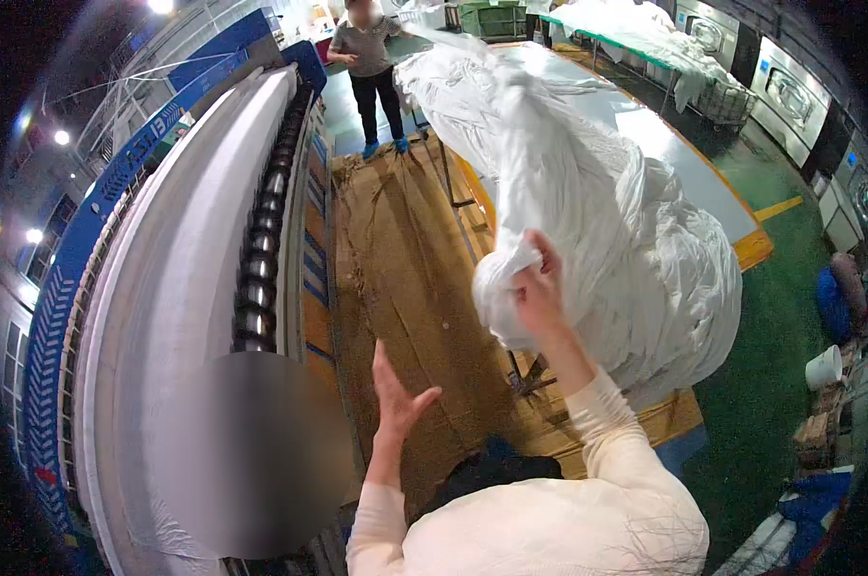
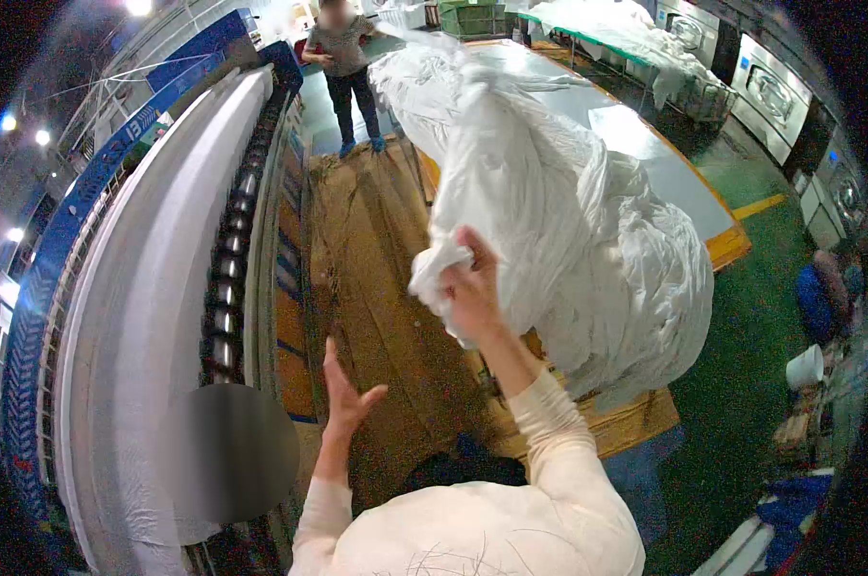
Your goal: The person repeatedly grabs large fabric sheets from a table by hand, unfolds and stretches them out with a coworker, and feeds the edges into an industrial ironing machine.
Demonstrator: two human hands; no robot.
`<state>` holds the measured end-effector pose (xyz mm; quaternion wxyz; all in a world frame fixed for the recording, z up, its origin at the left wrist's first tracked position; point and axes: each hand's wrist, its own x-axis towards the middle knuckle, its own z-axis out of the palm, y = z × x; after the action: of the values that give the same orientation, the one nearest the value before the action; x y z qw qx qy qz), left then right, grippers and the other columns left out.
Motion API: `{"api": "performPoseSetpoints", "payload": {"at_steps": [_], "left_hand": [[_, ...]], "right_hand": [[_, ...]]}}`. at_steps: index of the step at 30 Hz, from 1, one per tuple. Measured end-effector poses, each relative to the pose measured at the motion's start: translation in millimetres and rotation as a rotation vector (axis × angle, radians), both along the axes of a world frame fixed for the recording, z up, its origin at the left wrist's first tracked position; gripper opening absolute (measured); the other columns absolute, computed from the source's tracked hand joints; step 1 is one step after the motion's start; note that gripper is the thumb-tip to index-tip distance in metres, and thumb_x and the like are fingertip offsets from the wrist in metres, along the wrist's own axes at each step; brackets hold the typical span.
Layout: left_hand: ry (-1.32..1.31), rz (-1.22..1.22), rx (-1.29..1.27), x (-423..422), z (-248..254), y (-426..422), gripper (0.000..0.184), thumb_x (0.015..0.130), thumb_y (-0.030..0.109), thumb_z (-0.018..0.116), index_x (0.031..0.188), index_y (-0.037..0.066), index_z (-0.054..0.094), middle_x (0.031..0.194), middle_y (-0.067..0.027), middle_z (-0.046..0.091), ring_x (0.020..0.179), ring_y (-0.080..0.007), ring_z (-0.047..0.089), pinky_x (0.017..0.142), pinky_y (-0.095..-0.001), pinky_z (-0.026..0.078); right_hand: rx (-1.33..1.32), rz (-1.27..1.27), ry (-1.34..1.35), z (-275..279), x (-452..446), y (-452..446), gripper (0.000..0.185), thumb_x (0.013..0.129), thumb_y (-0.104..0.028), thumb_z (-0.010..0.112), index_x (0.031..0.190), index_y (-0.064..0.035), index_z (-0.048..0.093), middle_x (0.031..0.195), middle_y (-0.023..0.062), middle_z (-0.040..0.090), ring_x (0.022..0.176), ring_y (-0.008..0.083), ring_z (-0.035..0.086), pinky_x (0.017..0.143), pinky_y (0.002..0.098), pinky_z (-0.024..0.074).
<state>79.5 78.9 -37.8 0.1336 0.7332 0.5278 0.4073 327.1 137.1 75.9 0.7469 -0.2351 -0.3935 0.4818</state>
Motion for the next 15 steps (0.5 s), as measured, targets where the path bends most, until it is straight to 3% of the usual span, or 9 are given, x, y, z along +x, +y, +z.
{"api": "performPoseSetpoints", "payload": {"at_steps": [1,2,3,5,8,10,12,13,15], "left_hand": [[-0.057,-0.043,0.051,21,10,15,0.104,0.060,0.034,0.082,0.137,-0.002,0.021,0.138,-0.0213,0.028,0.128,-0.0336,0.027,0.106,-0.0409,0.024],[-0.115,-0.085,0.104,37,16,26,0.107,0.057,0.030,0.084,0.137,-0.002,0.021,0.139,-0.0206,0.027,0.129,-0.0330,0.027,0.107,-0.0406,0.023],[-0.170,-0.129,0.155,52,22,37,0.111,0.054,0.027,0.086,0.138,-0.002,0.021,0.140,-0.0199,0.027,0.129,-0.0324,0.028,0.107,-0.0403,0.023],[-0.296,-0.178,0.126,63,15,34,0.101,0.059,0.026,0.081,0.137,-0.001,0.023,0.136,-0.0187,0.031,0.125,-0.0310,0.032,0.104,-0.0401,0.026],[-0.575,-0.146,-0.176,52,-14,-4,0.087,0.066,0.026,0.074,0.135,0.000,0.027,0.131,-0.0169,0.037,0.119,-0.0290,0.038,0.100,-0.0399,0.032],[-0.815,-0.072,-0.359,40,-37,-28,0.078,0.071,0.025,0.069,0.134,0.001,0.029,0.127,-0.0157,0.041,0.114,-0.0277,0.042,0.096,-0.0397,0.035],[-1.066,0.010,-0.469,10,-33,-47,0.069,0.077,0.024,0.064,0.133,0.001,0.031,0.124,-0.0145,0.045,0.110,-0.0264,0.047,0.093,-0.0395,0.039],[-1.178,0.035,-0.496,-13,-22,-56,0.065,0.079,0.024,0.062,0.132,0.002,0.033,0.122,-0.0139,0.047,0.108,-0.0257,0.049,0.092,-0.0394,0.041],[-1.275,0.041,-0.495,-52,16,-67,0.056,0.084,0.024,0.057,0.131,0.002,0.035,0.119,-0.0127,0.051,0.104,-0.0244,0.053,0.089,-0.0393,0.044]], "right_hand": [[-0.151,-0.006,0.164,7,-20,-13,0.034,0.081,-0.020,0.068,0.106,-0.0060,0.050,0.084,0.0008,0.056,0.071,0.0082,0.055,0.054,0.0228,0.0464],[0.049,0.174,0.247,-5,-36,-21,0.041,0.081,-0.018,0.068,0.114,-0.0055,0.048,0.094,0.0046,0.058,0.079,0.0132,0.059,0.063,0.0276,0.0513],[0.090,0.264,0.236,-10,-51,-32,0.040,0.080,-0.016,0.069,0.112,-0.0050,0.048,0.093,0.0034,0.057,0.078,0.0123,0.058,0.063,0.0270,0.0506],[0.086,0.371,0.134,-15,-82,-57,0.037,0.077,-0.012,0.069,0.107,-0.0041,0.048,0.090,0.0011,0.054,0.077,0.0106,0.056,0.064,0.0259,0.0492],[0.091,0.520,0.000,-25,-110,-79,0.034,0.074,-0.007,0.069,0.100,-0.0027,0.048,0.086,-0.0024,0.049,0.074,0.0080,0.052,0.064,0.0243,0.0471],[0.096,0.685,-0.092,-35,-105,-74,0.032,0.077,-0.002,0.064,0.104,-0.0027,0.047,0.089,-0.0002,0.053,0.072,0.0085,0.055,0.060,0.0240,0.0500],[-0.067,0.644,-0.068,-33,-102,-71,0.028,0.077,-0.002,0.062,0.100,-0.0024,0.046,0.086,0.0002,0.053,0.071,0.0081,0.056,0.059,0.0221,0.0503],[-0.108,0.619,-0.260,-49,-98,-57,0.032,0.077,-0.004,0.065,0.102,-0.0027,0.045,0.087,0.0017,0.054,0.071,0.0089,0.058,0.058,0.0216,0.0510],[-0.101,0.465,-0.738,-84,-87,-42,0.044,0.079,-0.015,0.067,0.114,-0.0006,0.044,0.103,0.0088,0.056,0.091,0.0166,0.060,0.073,0.0309,0.0521]]}}
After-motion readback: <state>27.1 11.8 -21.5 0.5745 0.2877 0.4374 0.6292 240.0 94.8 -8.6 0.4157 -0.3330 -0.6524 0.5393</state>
